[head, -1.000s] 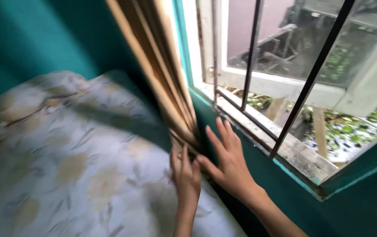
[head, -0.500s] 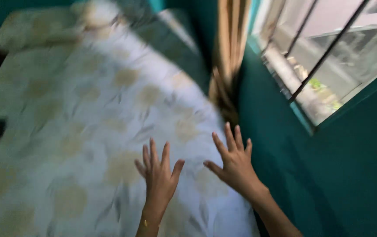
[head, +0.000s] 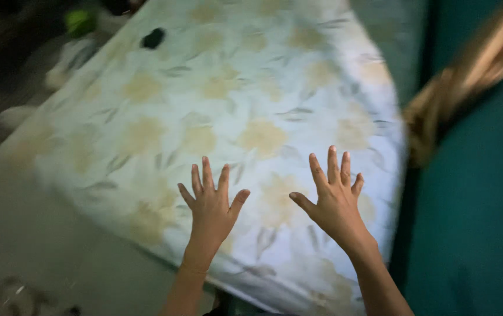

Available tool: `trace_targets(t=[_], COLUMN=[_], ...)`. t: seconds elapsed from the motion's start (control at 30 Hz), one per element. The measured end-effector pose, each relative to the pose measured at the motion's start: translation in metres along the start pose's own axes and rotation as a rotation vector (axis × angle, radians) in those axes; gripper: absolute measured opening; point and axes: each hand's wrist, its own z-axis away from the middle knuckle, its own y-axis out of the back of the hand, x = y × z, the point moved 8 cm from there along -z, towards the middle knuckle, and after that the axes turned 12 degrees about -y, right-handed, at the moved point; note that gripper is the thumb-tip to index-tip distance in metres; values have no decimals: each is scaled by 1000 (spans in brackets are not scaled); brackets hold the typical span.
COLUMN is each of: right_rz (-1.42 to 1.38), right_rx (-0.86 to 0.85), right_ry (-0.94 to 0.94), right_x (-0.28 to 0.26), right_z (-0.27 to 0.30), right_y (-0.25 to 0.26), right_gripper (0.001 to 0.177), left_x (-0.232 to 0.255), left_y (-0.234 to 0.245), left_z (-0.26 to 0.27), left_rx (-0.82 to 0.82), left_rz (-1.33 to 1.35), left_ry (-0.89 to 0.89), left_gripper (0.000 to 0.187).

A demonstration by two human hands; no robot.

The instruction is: Scrubbing a pillowcase with a brush, placing it on the bed, and opening the window curtains.

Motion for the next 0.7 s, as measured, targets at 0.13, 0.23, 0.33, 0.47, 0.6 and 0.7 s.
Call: trace_targets(t=[0.13,0.23,0.33,0.47,0.6,0.7], right_rz=[-8,-2,3,33,66,41], right_rx=[-15,-21,-18,-13,-54,-52], right_ry=[45,80,101,129,151,121], right_x=[-52,-93,-138,-192,-232,-251], right_z=[9,14,28,31,29,24], right_y=[-24,-39,-54,-77,-114,-137], right_gripper=[96,97,98,98,98,98], left_x=[-37,-64,-96,-150,-206,-235], left_y=[22,40,60,71,75,89], left_z=[27,37,53,68,88,98], left_rx=[-2,6,-5,5,46,34], left_rz=[-8,8,42,138,137,80], left_ry=[28,29,39,87,136,84], left_gripper=[81,83,84,85,87,84])
